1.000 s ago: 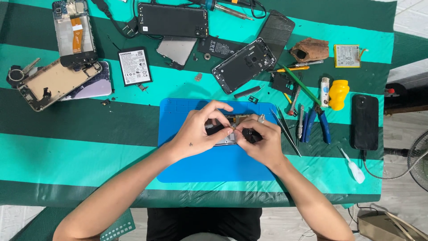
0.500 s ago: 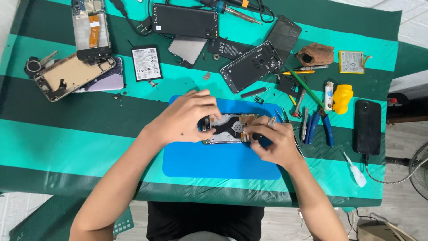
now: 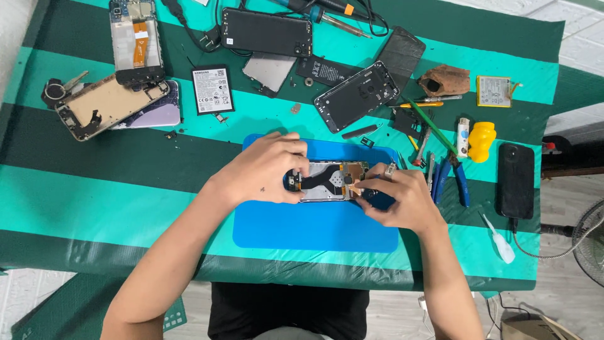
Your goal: Repairing a mobile phone by assembling internal components and connecting ribbon cables.
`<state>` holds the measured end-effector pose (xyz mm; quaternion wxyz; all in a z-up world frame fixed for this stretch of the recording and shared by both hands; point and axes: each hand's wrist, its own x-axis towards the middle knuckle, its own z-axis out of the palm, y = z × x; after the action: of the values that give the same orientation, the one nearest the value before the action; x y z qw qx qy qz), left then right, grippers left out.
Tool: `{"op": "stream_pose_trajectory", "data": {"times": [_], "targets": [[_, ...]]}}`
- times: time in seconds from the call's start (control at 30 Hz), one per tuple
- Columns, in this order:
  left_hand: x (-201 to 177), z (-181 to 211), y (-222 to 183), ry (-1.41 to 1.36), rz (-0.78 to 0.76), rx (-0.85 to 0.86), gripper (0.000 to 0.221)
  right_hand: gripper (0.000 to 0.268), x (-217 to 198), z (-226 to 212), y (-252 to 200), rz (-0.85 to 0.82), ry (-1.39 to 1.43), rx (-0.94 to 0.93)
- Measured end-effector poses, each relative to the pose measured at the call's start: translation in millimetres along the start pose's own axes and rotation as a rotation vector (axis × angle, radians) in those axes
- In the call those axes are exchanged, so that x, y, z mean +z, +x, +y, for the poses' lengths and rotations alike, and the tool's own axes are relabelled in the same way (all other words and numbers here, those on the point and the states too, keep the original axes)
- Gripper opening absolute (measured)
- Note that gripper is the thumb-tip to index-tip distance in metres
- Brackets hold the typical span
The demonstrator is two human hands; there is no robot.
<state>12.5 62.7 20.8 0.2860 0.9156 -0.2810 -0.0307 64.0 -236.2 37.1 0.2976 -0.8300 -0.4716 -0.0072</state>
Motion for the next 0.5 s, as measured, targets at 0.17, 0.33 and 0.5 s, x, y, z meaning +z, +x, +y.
{"op": "stream_pose_trajectory", "data": {"times": [0.17,0.33,0.5], "targets": [[1,-1,1,-0.03,0.026,0.017,0.027,0.006,1,4,-3,0.006,-0.051,0.026],[-2,-3,1,-0.066,0.017,-0.012,0.028,0.011,3,25,-15,0.006,-0.143,0.046],[4,-1,4,-0.023,0.171,0.057,0.023,0.022,7,34,-22,0.06,-0.283,0.089]]}}
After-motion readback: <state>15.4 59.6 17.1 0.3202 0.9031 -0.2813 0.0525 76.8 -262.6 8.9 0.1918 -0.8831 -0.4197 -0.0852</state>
